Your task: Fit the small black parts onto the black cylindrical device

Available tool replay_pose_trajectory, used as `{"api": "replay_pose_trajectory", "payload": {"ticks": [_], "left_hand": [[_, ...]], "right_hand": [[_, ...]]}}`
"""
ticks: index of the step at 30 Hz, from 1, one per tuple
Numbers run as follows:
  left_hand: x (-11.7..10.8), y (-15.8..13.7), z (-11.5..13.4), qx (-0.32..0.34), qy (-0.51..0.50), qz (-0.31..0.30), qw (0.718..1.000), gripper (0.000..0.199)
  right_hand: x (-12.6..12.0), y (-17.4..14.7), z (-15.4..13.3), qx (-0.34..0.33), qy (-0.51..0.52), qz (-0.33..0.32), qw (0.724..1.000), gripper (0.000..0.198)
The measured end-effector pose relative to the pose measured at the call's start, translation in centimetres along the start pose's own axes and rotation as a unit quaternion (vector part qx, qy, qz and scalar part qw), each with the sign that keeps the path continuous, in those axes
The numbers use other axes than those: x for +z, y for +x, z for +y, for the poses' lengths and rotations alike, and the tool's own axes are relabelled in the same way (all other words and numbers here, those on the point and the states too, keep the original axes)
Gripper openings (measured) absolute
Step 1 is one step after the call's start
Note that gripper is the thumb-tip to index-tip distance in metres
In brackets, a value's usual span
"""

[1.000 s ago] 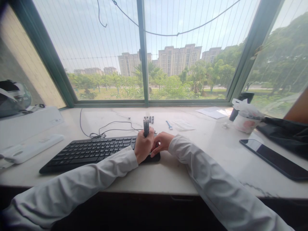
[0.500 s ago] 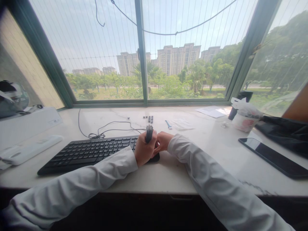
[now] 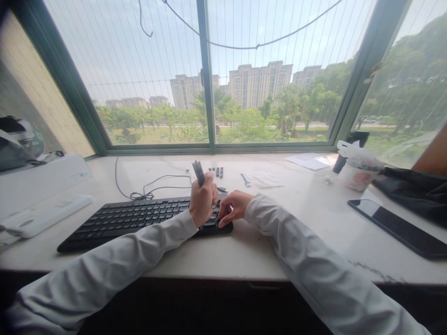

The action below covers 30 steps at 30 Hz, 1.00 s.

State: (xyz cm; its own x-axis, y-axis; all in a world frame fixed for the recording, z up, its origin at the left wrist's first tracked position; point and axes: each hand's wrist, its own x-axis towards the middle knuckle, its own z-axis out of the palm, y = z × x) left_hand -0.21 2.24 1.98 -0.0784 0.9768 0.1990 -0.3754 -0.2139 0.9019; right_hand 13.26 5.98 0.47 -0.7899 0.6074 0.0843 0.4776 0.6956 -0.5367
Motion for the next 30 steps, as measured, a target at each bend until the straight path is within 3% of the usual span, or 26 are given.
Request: {"api": "replay_pose_trajectory", "payload": {"ticks": [5, 10, 17, 24, 30], "left_hand": [[-0.5, 0.9, 0.9, 0.019, -0.022, 0.003, 1.000, 0.040], [-0.7, 0.9, 0.6, 0.024, -0.023, -0.007, 0.999, 0.040], [-1.3, 1.1, -0.2, 0.060, -0.010, -0.047, 0.997, 0.037], [-1.5, 1.1, -0.1, 0.057, -0.027, -0.105, 0.992, 0.043], [-1.6, 1.1, 0.4, 0.046, -0.058, -0.121, 0.990, 0.044]], "right_hand": [[0.0, 0.1, 0.2, 0.005, 0.018, -0.010, 1.000, 0.039], [0.4, 0.5, 0.7, 0.045, 0.084, 0.034, 0.995, 0.053], [0.8, 0.9, 0.4, 0.005, 0.181, 0.060, 0.982, 0.045], [0.8, 1.1, 1.3, 0.016, 0.177, 0.064, 0.982, 0.046], [0.8, 1.0, 1.4, 0.035, 0.171, 0.122, 0.977, 0.046]]}}
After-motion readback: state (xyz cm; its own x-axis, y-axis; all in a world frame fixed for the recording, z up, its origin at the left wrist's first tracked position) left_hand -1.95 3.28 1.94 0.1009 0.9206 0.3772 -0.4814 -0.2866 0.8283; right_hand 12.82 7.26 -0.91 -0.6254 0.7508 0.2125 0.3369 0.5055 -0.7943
